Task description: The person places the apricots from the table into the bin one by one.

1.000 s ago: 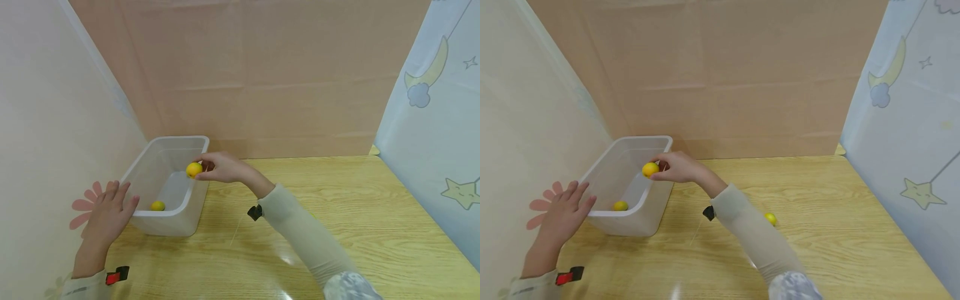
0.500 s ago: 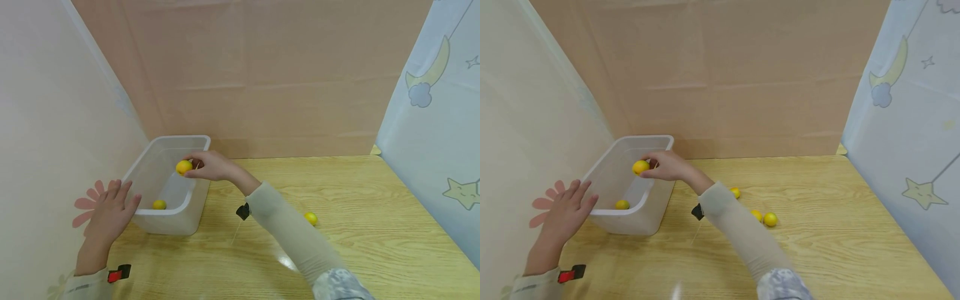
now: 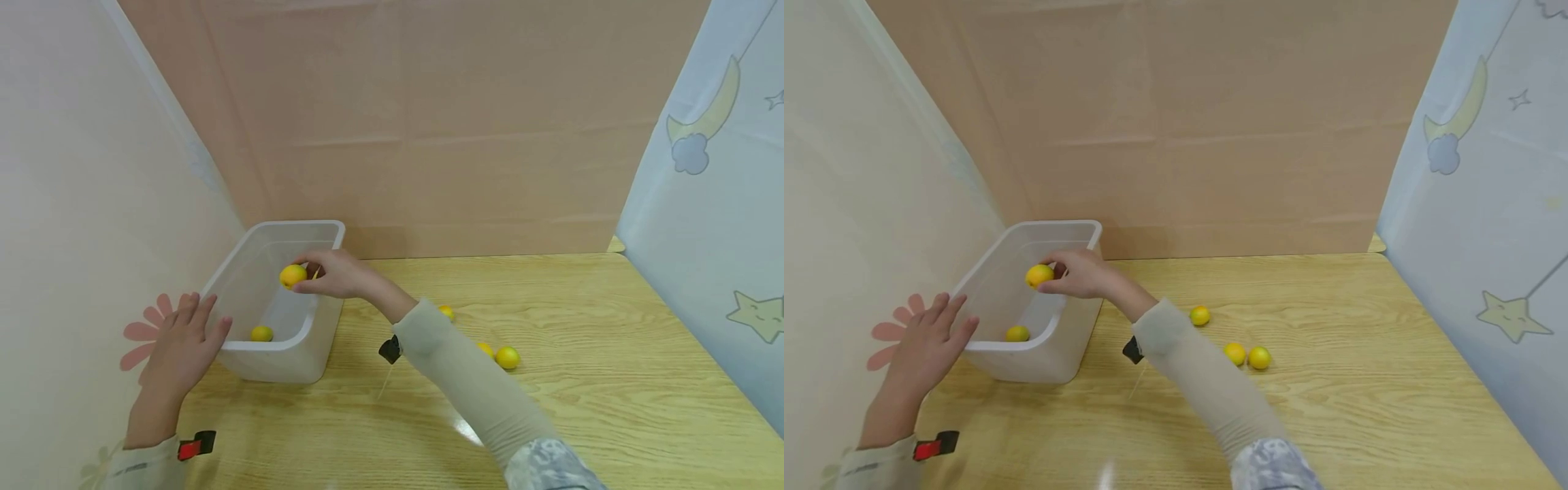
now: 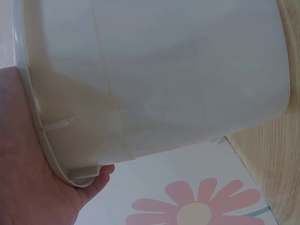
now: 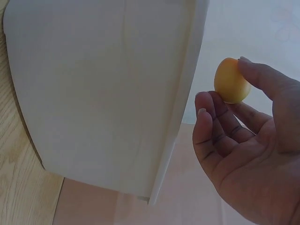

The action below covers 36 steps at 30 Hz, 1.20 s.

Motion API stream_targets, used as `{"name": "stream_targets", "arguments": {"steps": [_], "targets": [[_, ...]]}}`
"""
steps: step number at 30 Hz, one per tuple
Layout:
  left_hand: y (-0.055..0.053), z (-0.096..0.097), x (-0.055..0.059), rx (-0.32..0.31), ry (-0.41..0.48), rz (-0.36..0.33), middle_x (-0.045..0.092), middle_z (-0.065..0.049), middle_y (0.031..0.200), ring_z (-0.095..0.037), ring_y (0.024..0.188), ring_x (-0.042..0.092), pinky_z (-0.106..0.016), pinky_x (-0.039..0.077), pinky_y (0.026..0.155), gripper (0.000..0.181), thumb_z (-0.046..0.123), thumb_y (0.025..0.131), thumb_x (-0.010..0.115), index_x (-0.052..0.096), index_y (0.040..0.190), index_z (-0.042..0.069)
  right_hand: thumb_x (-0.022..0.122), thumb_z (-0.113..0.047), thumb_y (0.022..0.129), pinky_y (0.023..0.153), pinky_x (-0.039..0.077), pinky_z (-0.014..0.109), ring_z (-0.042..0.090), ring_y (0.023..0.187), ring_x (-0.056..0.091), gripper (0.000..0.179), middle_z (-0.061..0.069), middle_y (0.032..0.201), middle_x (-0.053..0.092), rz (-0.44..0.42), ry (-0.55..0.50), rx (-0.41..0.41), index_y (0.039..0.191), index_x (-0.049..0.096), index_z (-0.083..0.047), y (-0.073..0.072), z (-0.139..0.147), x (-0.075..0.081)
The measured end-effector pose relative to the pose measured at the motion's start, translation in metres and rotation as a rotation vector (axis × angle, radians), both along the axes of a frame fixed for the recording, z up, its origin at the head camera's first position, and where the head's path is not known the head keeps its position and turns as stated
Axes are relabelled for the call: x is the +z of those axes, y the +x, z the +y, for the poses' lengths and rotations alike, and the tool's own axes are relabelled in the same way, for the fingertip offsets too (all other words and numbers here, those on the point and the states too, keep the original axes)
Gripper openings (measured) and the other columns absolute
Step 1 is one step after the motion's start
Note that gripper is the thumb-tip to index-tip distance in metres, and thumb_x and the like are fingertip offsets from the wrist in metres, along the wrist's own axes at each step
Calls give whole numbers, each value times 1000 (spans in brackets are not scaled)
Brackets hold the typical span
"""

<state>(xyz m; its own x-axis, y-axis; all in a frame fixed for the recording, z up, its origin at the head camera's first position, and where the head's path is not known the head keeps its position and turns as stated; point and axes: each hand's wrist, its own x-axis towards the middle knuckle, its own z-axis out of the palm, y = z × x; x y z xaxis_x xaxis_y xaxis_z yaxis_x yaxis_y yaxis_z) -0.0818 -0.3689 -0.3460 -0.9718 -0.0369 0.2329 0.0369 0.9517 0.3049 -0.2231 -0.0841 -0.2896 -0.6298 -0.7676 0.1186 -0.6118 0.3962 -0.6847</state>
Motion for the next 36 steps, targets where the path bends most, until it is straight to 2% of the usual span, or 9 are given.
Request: {"name": "stream_targets", "arguments": {"steps": [8, 20, 31, 36], "targets": [[0, 2, 0, 5, -9, -11, 19, -37, 160, -60, 140, 20, -79, 25, 102, 69, 46, 108, 35, 28, 157, -2, 71, -36, 96, 81, 51, 19, 10, 94, 65, 49, -5, 103, 70, 4, 16, 2, 140, 59, -18, 0, -3, 0], [-1, 1, 0, 4, -2, -23, 17, -36, 161, -59, 143, 18, -77, 24, 104, 69, 46, 108, 34, 26, 157, -2, 69, -37, 97, 84, 50, 21, 9, 94, 65, 48, -7, 103, 68, 15, 46, -3, 140, 59, -19, -1, 2, -1], [-2, 2, 0, 9, -6, -14, 19, -37, 159, -62, 138, 22, -79, 28, 98, 69, 45, 108, 35, 28, 156, -3, 69, -35, 97, 88, 51, 23, 12, 99, 67, 47, -5, 103, 68, -10, 34, -19, 140, 59, -17, -6, 20, -2], [-2, 2, 1, -7, -16, 3, 21, -38, 158, -60, 141, 21, -76, 25, 103, 69, 45, 108, 35, 29, 155, -5, 69, -34, 97, 88, 52, 25, 14, 99, 67, 48, -3, 104, 69, -25, 12, -22, 140, 58, -16, -9, 32, -3]]}}
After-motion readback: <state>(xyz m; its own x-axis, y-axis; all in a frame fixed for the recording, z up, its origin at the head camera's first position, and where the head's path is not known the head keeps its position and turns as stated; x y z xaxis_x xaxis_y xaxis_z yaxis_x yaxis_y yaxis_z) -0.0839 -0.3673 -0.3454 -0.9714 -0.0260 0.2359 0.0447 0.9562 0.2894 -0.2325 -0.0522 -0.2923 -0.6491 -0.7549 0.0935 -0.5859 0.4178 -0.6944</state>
